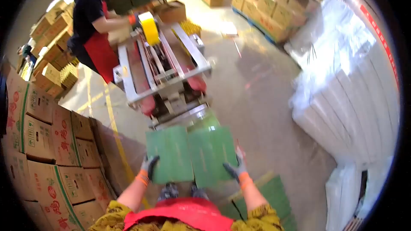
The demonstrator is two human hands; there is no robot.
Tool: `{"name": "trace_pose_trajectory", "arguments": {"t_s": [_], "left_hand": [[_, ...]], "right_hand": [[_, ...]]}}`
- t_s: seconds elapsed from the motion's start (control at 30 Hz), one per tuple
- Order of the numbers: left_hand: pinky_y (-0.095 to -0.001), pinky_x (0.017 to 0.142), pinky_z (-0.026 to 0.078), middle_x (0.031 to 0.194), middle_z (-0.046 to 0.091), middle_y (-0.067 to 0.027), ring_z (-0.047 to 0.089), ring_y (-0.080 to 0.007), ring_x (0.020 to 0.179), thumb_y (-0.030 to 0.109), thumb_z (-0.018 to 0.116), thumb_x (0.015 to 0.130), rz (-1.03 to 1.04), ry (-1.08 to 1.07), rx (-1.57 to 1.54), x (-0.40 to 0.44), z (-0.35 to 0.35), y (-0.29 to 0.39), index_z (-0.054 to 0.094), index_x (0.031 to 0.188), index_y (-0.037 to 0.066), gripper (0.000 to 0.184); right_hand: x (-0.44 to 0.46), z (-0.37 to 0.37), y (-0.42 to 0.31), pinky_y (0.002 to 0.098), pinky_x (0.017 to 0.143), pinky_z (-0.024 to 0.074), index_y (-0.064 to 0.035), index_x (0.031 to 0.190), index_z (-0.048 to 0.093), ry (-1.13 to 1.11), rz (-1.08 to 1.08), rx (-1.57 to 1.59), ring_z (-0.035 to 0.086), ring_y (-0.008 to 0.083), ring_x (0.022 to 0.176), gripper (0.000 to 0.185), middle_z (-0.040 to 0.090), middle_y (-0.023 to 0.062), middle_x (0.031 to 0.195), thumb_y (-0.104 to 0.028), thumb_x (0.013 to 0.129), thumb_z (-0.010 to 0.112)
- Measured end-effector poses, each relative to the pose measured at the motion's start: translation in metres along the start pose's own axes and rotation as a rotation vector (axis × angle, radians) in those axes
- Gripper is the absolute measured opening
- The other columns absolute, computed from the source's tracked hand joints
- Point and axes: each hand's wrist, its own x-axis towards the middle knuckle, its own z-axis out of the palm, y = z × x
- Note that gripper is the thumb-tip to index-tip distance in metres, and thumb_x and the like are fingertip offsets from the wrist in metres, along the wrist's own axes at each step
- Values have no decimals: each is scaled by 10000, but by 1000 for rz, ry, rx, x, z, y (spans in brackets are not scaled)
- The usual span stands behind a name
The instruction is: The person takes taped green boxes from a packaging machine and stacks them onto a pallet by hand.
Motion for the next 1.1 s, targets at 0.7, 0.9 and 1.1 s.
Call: {"name": "trace_pose_trajectory", "arguments": {"t_s": [0.7,0.9,1.1], "left_hand": [[-345,1010,369,1339,455,-74,429,-211,1230,440,533,900,-40,79,-370,-113,-15,-36,354,1379,60,636],[-322,948,421,1288,495,-80,495,-201,1138,447,559,885,22,161,-201,-50,-31,15,401,1341,42,630],[-292,781,501,1063,602,-47,589,-153,902,450,618,847,35,219,132,-6,-49,42,546,1181,25,545]], "right_hand": [[-20,-38,-52,342,921,451,-24,1335,389,165,342,481,510,172,1104,635,528,99,1221,-168,804,705],[104,-77,-145,308,891,456,-31,1249,496,42,212,220,536,142,1035,569,577,65,1140,-397,839,643],[156,-63,-173,286,856,469,-4,1228,498,-171,165,-121,552,132,982,548,590,69,1111,-304,815,697]]}}
